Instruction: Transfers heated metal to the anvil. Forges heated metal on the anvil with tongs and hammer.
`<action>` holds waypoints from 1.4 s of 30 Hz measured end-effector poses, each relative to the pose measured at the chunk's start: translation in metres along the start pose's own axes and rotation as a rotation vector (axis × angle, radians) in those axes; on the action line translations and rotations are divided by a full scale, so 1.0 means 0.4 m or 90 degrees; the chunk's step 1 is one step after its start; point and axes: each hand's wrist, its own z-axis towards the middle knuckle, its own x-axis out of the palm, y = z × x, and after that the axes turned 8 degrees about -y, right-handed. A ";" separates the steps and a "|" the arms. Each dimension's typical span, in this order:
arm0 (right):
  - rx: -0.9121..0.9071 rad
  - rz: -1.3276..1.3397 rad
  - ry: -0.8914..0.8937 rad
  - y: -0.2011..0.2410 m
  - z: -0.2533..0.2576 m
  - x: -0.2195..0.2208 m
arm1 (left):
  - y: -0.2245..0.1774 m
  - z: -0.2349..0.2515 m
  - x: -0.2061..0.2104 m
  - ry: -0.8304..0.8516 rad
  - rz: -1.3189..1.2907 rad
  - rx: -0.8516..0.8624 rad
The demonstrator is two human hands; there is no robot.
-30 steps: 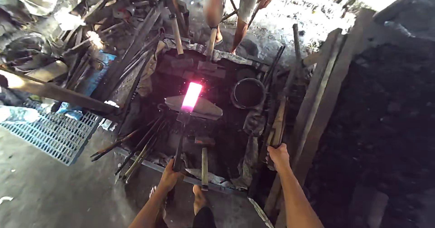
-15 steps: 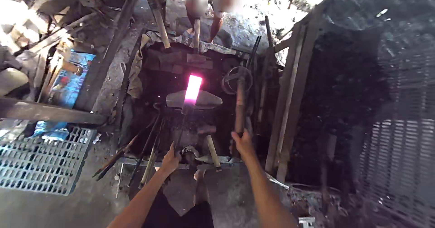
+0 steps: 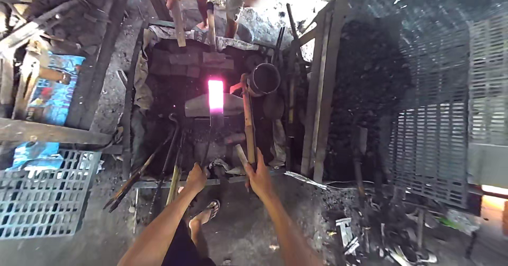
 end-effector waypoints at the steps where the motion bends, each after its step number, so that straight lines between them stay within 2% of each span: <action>1: -0.003 0.011 0.006 -0.016 -0.053 -0.011 | 0.013 -0.022 0.017 -0.001 0.006 0.000; 5: 0.030 -0.018 0.037 -0.115 -0.241 -0.043 | 0.091 -0.085 0.094 -0.005 0.024 -0.010; 7: 0.041 -0.040 0.049 -0.173 -0.279 -0.043 | 0.113 -0.100 0.116 -0.015 0.046 -0.019; 10: 0.035 -0.084 0.052 -0.239 -0.219 -0.008 | 0.130 -0.103 0.139 -0.030 0.085 -0.027; 14: 0.004 -0.116 0.036 -0.252 -0.099 0.035 | 0.144 -0.093 0.154 -0.029 0.084 -0.028; 17: -0.023 -0.093 0.026 -0.255 -0.136 0.021 | 0.123 -0.116 0.126 -0.020 0.061 -0.013; 21: -0.026 -0.005 0.034 -0.220 -0.187 -0.012 | 0.107 -0.132 0.114 -0.011 0.069 0.008; 29: -0.053 0.028 0.056 -0.110 -0.053 0.001 | 0.083 -0.150 0.110 -0.017 0.057 0.014; 35: -0.033 0.063 0.063 -0.069 0.001 0.014 | 0.091 -0.139 0.114 -0.021 0.059 0.003; 42: -0.015 -0.046 0.070 0.000 -0.019 0.011 | 0.105 -0.129 0.117 -0.022 0.051 0.016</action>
